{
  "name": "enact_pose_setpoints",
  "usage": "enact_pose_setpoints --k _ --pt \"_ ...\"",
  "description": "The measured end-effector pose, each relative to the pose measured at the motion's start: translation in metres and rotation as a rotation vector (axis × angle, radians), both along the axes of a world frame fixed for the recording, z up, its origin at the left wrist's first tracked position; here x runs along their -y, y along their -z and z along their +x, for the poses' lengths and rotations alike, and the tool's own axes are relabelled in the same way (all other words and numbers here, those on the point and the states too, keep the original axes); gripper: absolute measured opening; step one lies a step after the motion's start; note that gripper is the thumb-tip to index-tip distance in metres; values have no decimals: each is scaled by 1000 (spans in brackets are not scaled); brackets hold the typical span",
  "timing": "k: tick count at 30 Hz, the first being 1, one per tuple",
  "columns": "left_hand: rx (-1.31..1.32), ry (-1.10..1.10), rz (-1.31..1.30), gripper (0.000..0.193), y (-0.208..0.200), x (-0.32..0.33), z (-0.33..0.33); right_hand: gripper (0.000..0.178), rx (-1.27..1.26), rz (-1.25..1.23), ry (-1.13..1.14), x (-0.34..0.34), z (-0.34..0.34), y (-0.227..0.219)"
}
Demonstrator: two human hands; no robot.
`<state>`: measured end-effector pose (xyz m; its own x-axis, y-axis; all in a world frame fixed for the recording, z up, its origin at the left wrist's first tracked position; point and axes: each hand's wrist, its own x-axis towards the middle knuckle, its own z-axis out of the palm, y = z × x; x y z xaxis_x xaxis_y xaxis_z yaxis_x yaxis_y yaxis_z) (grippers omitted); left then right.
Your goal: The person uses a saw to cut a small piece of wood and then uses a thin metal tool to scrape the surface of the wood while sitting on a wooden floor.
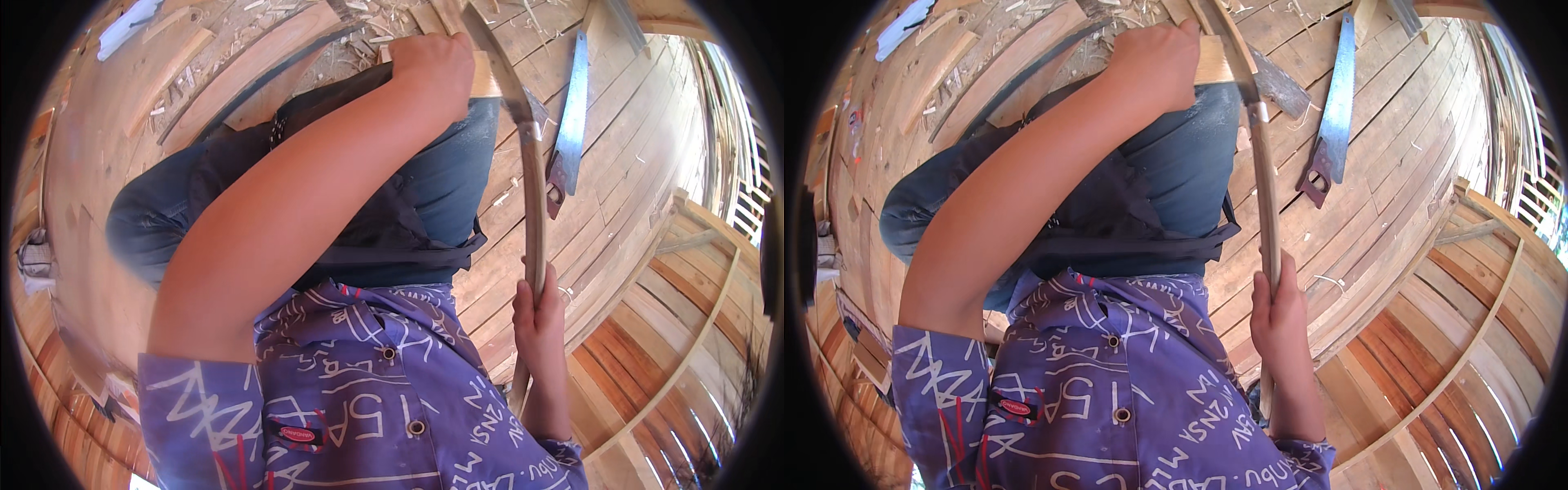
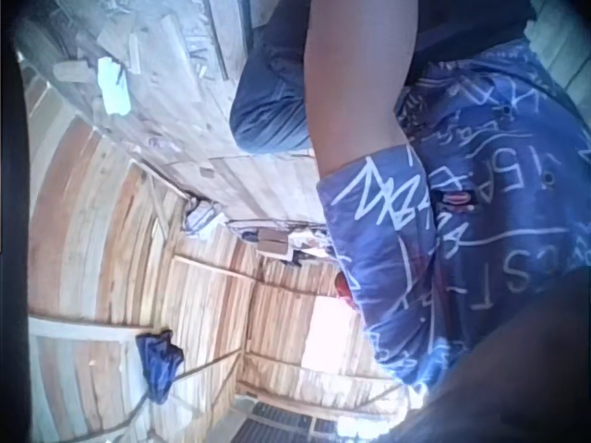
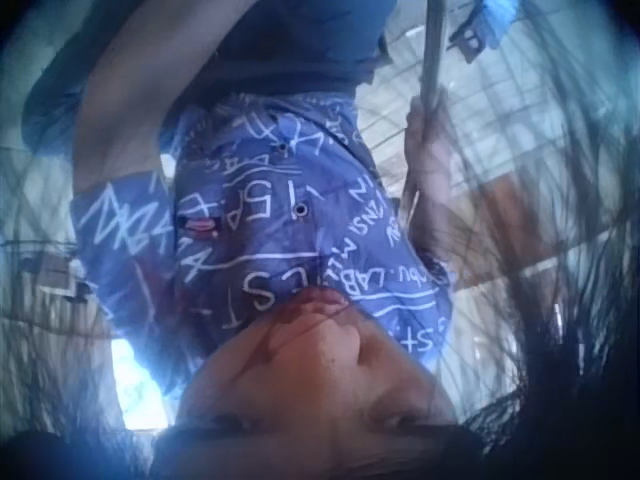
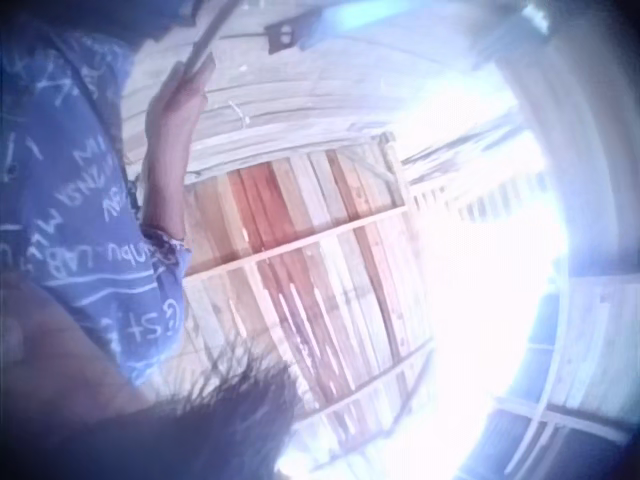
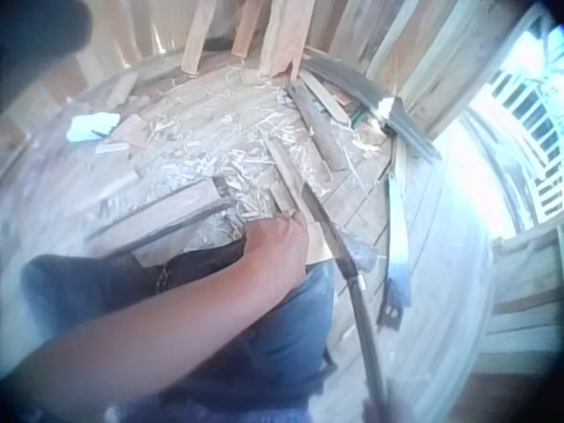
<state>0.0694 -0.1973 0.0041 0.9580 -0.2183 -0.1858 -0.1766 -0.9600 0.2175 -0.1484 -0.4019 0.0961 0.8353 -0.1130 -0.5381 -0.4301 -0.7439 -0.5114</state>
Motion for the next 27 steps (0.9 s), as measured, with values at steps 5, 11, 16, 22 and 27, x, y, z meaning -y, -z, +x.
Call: enact_pose_setpoints --k 5,11,16,22,27 --pt "17 18 -101 52 14 6 2 30 -21 -40 48 9 -27 -17" --pt "3 56 -140 44 4 -8 1 28 69 -55 -51 2 6 18" --pt "-19 37 -174 41 -4 -8 0 28 -101 -26 135 13 -42 -23" --pt "34 87 -115 39 6 -1 0 29 33 -58 -37 9 -1 16" --pt "-27 71 -117 34 -6 -16 -2 31 -65 -8 44 4 -11 -8"
